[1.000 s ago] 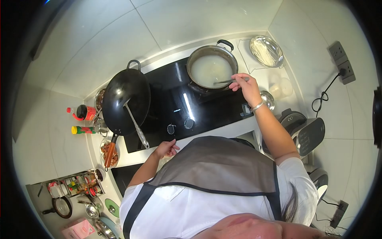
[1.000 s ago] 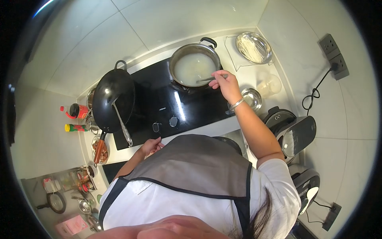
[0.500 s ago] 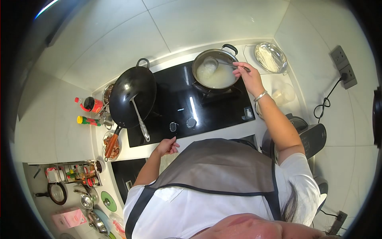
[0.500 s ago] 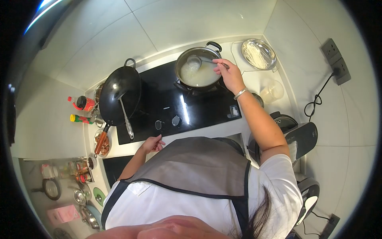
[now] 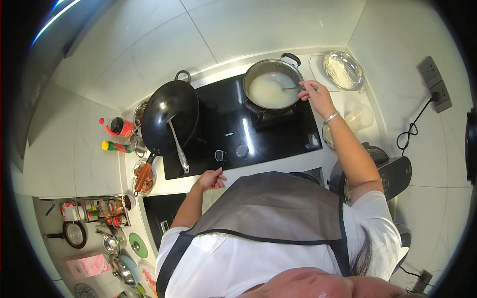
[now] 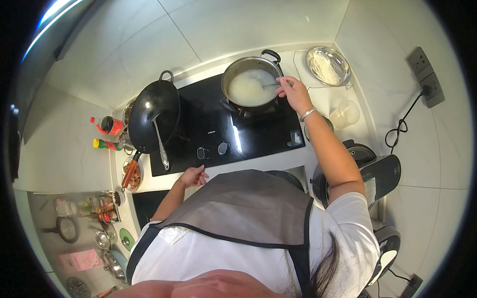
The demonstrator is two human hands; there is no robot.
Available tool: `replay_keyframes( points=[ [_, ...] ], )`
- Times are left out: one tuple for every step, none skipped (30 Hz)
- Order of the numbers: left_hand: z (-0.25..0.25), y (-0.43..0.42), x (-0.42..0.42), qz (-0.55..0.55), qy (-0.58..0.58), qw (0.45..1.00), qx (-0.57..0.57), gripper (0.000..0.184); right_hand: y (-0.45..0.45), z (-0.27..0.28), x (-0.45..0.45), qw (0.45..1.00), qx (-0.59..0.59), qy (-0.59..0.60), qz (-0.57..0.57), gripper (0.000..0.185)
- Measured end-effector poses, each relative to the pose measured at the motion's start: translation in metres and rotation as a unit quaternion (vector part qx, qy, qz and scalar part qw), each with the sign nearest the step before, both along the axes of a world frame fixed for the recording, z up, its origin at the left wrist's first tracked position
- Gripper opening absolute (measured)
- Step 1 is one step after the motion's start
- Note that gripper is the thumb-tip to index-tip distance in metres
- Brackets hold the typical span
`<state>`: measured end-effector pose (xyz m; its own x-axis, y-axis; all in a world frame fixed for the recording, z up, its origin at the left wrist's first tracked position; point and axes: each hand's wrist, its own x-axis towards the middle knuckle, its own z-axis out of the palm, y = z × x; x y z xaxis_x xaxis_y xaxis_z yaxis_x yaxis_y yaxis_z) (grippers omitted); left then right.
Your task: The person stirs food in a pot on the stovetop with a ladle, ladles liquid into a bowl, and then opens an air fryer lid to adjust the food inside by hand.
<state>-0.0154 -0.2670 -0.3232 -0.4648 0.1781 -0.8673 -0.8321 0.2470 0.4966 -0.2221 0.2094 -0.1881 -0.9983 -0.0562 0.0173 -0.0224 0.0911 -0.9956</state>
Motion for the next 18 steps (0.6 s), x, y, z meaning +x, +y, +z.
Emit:
replay_keyframes(
  points=[
    [0.002,0.001,-0.001,-0.003,0.002,1.000,0.003,0.057,0.001,-0.001,0.001,1.000,-0.020,-0.016,0.006,0.033],
    [0.001,0.000,-0.002,-0.004,-0.004,1.000,0.007,0.057,0.001,0.003,0.002,0.999,-0.040,-0.030,0.010,0.034],
    [0.000,-0.001,-0.003,-0.005,-0.010,1.000,0.012,0.057,0.000,0.007,0.005,0.997,-0.063,-0.049,0.006,0.035],
    [0.000,-0.001,-0.004,-0.007,-0.017,1.000,0.017,0.058,-0.003,0.009,0.008,0.994,-0.085,-0.068,0.002,0.035],
    [0.000,-0.001,-0.006,-0.012,-0.014,1.000,0.013,0.058,-0.005,0.012,0.011,0.990,-0.107,-0.088,-0.001,0.036],
    [0.000,-0.001,-0.005,-0.016,-0.013,1.000,0.009,0.058,-0.005,0.013,0.012,0.989,-0.110,-0.101,0.001,0.037],
    [0.000,0.000,-0.005,-0.020,-0.012,1.000,0.004,0.058,-0.005,0.014,0.012,0.987,-0.113,-0.114,0.003,0.038],
    [0.000,0.000,-0.004,-0.021,-0.013,1.000,0.001,0.058,-0.005,0.016,0.013,0.985,-0.116,-0.127,0.006,0.039],
    [0.000,0.000,-0.005,-0.023,-0.013,1.000,-0.002,0.058,-0.005,0.019,0.014,0.985,-0.121,-0.123,0.006,0.038],
    [0.000,-0.001,-0.006,-0.024,-0.014,1.000,-0.005,0.057,-0.006,0.024,0.014,0.985,-0.126,-0.119,0.006,0.038],
    [-0.001,-0.001,-0.006,-0.022,-0.013,1.000,-0.003,0.057,-0.006,0.027,0.015,0.985,-0.130,-0.115,0.006,0.037],
    [-0.002,-0.001,-0.005,-0.019,-0.012,1.000,0.000,0.057,-0.007,0.029,0.016,0.985,-0.133,-0.106,0.006,0.037],
    [-0.003,-0.001,-0.004,-0.016,-0.010,1.000,0.003,0.057,-0.007,0.031,0.017,0.986,-0.135,-0.095,0.006,0.038],
    [-0.004,-0.002,-0.004,-0.018,-0.010,1.000,0.007,0.057,-0.008,0.032,0.017,0.987,-0.137,-0.084,0.006,0.038],
    [-0.005,-0.004,-0.005,-0.020,-0.009,1.000,0.011,0.057,-0.008,0.033,0.017,0.988,-0.134,-0.074,0.003,0.038],
    [-0.006,-0.005,-0.006,-0.022,-0.008,1.000,0.015,0.057,-0.008,0.034,0.018,0.989,-0.131,-0.064,-0.001,0.038],
    [-0.008,-0.006,-0.006,-0.022,-0.012,1.000,0.016,0.057,-0.009,0.035,0.018,0.990,-0.129,-0.053,-0.004,0.038],
    [-0.010,-0.007,-0.007,-0.022,-0.016,0.999,0.016,0.057,-0.008,0.034,0.017,0.991,-0.127,-0.039,-0.006,0.038]
  ],
)
